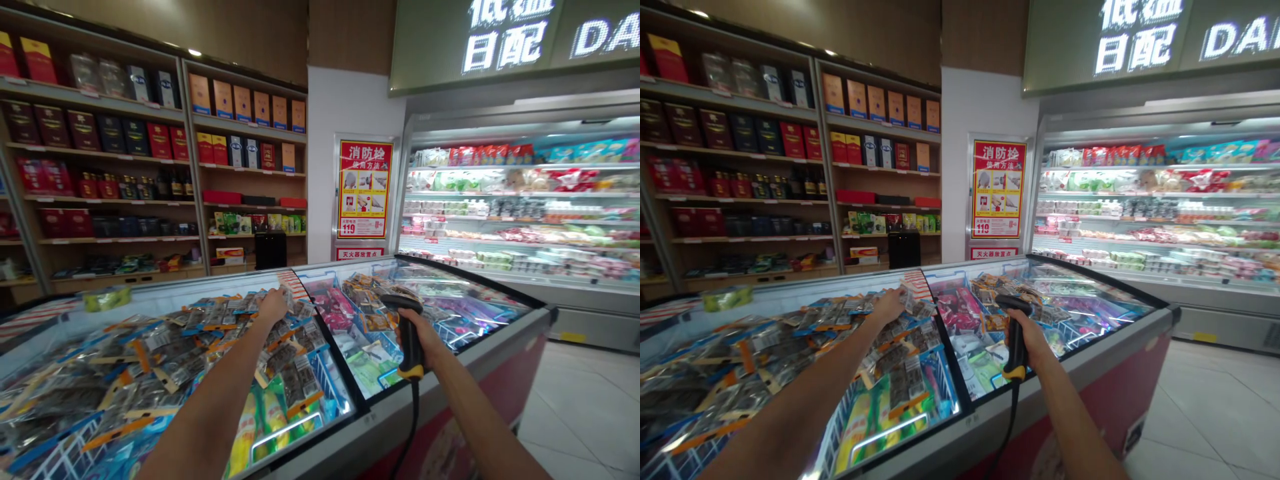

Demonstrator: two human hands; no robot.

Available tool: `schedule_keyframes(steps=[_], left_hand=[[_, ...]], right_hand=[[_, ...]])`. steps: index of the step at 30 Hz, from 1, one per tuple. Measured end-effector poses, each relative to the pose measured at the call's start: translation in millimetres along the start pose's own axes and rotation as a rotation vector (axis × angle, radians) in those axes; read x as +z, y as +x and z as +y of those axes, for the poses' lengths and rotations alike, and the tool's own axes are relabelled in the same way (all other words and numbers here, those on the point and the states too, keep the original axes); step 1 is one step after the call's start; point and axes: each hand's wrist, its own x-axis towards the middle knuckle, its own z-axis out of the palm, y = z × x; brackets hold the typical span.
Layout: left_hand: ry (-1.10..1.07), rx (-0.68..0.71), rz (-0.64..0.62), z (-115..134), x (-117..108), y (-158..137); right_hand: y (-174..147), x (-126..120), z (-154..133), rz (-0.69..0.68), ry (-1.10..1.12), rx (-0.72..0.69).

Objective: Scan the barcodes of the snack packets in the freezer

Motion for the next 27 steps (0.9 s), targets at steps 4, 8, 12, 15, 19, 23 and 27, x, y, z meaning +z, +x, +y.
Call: schedule_keyframes(steps=[4, 8, 12, 15, 19, 23, 27], left_hand=[[0.139, 0.014, -0.008, 6, 3, -2], [0.156, 0.052, 0.033, 23, 7, -5], [0.057, 0.106, 0.107, 61, 21, -11], [-0.062, 0.210, 0.074, 103, 41, -20], [-0.272, 0.393, -0.045, 159, 69, -38], [-0.387, 0.473, -0.202, 193, 89, -54], [-0.551, 0.353, -0.309, 198, 98, -58]], right_hand=[[2, -9, 0, 0.024, 0.009, 0.023], [1, -20, -4, 0.065, 0.016, 0.020], [-3, -29, -9, 0.082, 0.042, 0.009], [-5, -37, -11, 0.099, 0.054, 0.012], [-6, -48, -12, 0.137, 0.055, 0.007], [-7, -60, -11, 0.160, 0.059, 0.001], [-10, -65, -11, 0.185, 0.072, 0.032]])
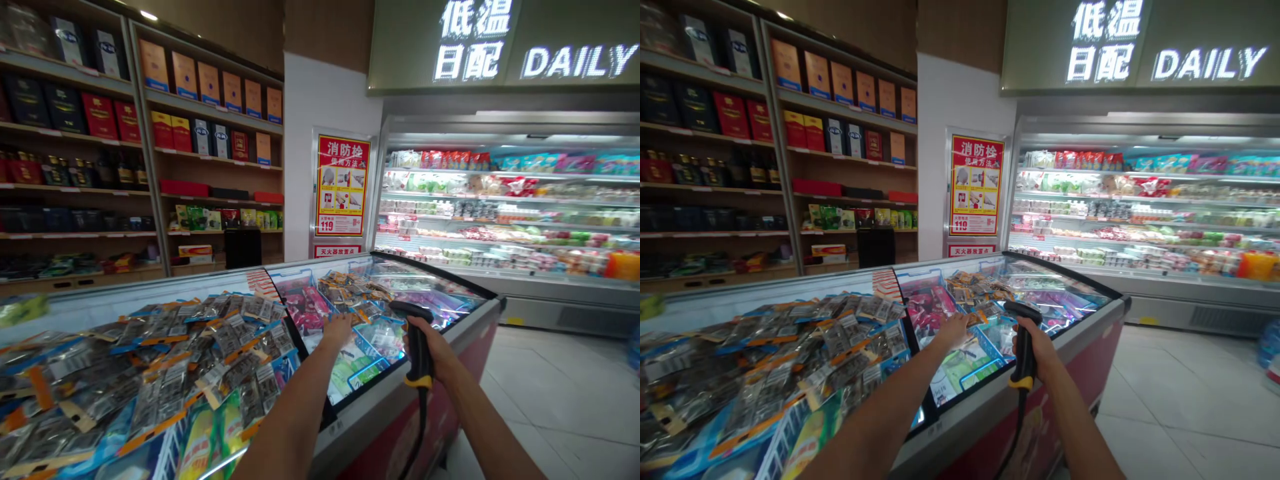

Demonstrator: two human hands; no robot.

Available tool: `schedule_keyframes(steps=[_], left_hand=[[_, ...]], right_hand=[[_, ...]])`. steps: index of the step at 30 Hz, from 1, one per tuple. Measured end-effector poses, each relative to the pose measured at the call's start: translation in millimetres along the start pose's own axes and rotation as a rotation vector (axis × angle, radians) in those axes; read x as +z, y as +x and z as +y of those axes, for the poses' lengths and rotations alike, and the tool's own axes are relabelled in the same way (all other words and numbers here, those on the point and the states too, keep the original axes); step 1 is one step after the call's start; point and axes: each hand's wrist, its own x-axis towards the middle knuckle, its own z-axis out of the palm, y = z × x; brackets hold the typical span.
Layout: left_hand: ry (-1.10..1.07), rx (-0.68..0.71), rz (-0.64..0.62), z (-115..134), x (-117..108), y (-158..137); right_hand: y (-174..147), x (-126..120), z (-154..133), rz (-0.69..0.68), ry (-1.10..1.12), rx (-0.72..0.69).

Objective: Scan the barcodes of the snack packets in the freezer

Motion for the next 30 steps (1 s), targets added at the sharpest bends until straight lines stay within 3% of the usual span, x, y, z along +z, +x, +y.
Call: schedule_keyframes(steps=[7, 13, 18, 24, 30], left_hand=[[-0.329, -0.123, 0.065, -21, -24, 8], [-0.786, -0.264, 0.180, -35, -57, 3], [-1.010, -0.310, 0.213, -43, -71, -11], [-0.966, -0.337, 0.192, -48, -81, -22], [-0.768, -0.292, 0.233, -54, -111, -15]], right_hand=[[-4, 10, 5, -0.020, -0.004, -0.008], [-18, 42, 15, -0.132, -0.070, -0.004], [-30, 67, 20, -0.254, -0.070, 0.000], [-39, 80, 15, -0.266, -0.082, -0.008], [-34, 74, 18, -0.250, -0.097, -0.031]])
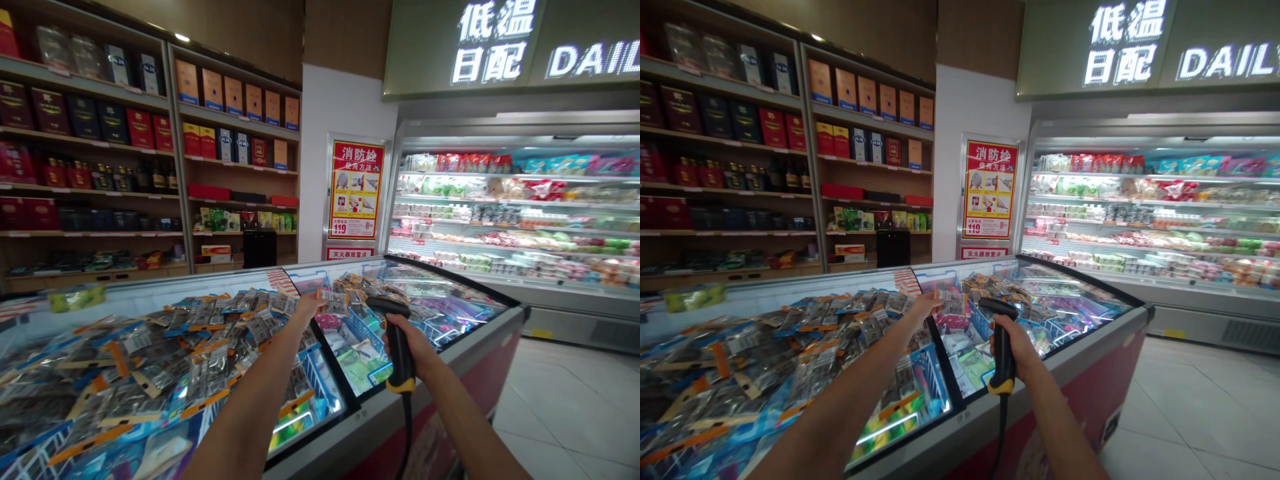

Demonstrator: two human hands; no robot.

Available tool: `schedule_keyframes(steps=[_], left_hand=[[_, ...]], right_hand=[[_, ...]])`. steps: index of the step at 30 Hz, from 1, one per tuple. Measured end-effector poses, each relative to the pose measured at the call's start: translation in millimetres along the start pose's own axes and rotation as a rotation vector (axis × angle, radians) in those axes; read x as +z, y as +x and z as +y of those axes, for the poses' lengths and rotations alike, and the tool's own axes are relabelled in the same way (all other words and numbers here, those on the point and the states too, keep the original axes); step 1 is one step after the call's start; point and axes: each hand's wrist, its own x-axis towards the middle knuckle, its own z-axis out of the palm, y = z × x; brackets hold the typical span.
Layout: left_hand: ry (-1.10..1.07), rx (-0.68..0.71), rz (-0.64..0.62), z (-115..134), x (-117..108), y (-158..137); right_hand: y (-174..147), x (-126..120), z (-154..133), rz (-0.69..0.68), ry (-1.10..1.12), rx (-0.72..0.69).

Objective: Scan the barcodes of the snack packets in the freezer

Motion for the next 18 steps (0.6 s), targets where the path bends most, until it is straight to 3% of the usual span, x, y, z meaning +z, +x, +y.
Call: schedule_keyframes(steps=[4, 8, 18], left_hand=[[0.100, 0.095, 0.062, 17, -10, 11], [0.203, 0.159, 0.051, 31, -13, 14], [0.506, 0.274, 0.050, 49, -17, 16]], right_hand=[[8, -4, 13, 0.026, -0.062, -0.035], [11, -2, 21, -0.045, -0.106, -0.041], [2, -6, 13, -0.172, -0.155, -0.008]])
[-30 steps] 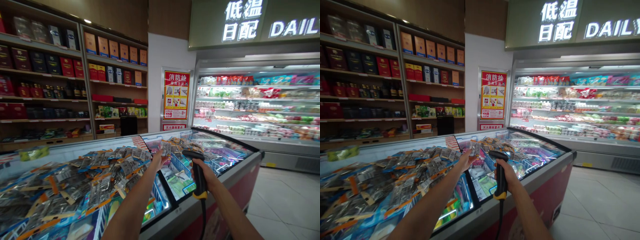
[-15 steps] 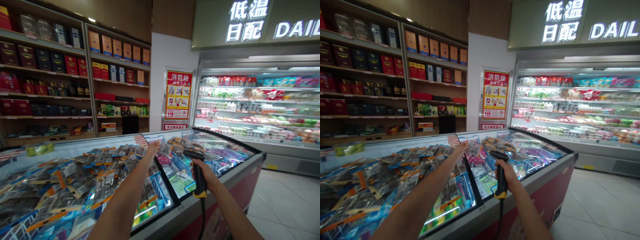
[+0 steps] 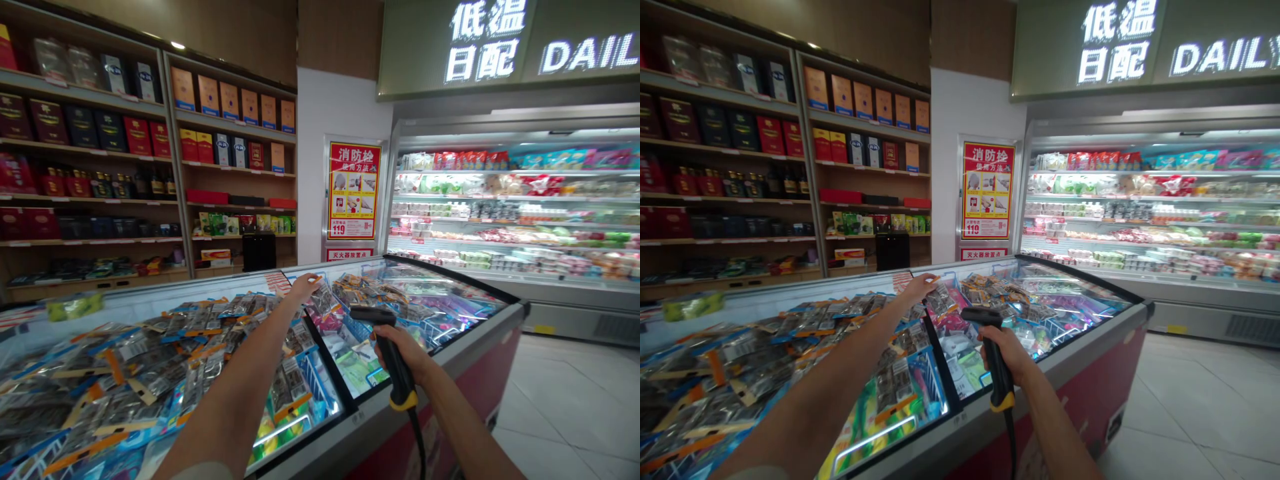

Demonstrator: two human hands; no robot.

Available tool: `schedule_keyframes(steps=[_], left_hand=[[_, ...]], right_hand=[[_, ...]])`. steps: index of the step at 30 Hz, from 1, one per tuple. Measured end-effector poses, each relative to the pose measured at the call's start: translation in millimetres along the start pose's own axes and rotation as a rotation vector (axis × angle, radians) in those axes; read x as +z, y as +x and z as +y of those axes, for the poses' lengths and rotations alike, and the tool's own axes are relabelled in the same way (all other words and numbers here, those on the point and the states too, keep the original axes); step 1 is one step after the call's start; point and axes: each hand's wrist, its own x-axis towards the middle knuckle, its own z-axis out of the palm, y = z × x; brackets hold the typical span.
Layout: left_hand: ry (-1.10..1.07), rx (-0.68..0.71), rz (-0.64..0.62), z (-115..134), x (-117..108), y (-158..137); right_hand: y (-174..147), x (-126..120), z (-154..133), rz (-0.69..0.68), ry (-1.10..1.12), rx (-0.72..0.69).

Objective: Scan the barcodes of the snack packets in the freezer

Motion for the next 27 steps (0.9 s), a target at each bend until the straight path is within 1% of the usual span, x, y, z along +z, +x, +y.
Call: schedule_keyframes(steps=[10, 14, 16, 19, 25, 27], left_hand=[[0.142, 0.030, -0.032, -3, -1, 7], [0.235, 0.036, -0.033, -11, -12, 7], [0.294, 0.036, -0.024, -19, -24, 4], [0.372, 0.025, -0.006, -34, -47, -1], [0.529, -0.101, -0.002, -60, -104, -8], [0.581, -0.133, 0.054, -65, -120, -8]], right_hand=[[2, -1, -2, 0.016, 0.030, -0.010], [7, -6, -3, 0.055, 0.024, -0.022], [10, -9, -4, 0.095, 0.022, -0.034], [13, -14, -5, 0.163, 0.018, -0.037], [21, -33, -7, 0.284, 0.075, -0.042], [23, -41, -6, 0.314, 0.088, -0.042]])
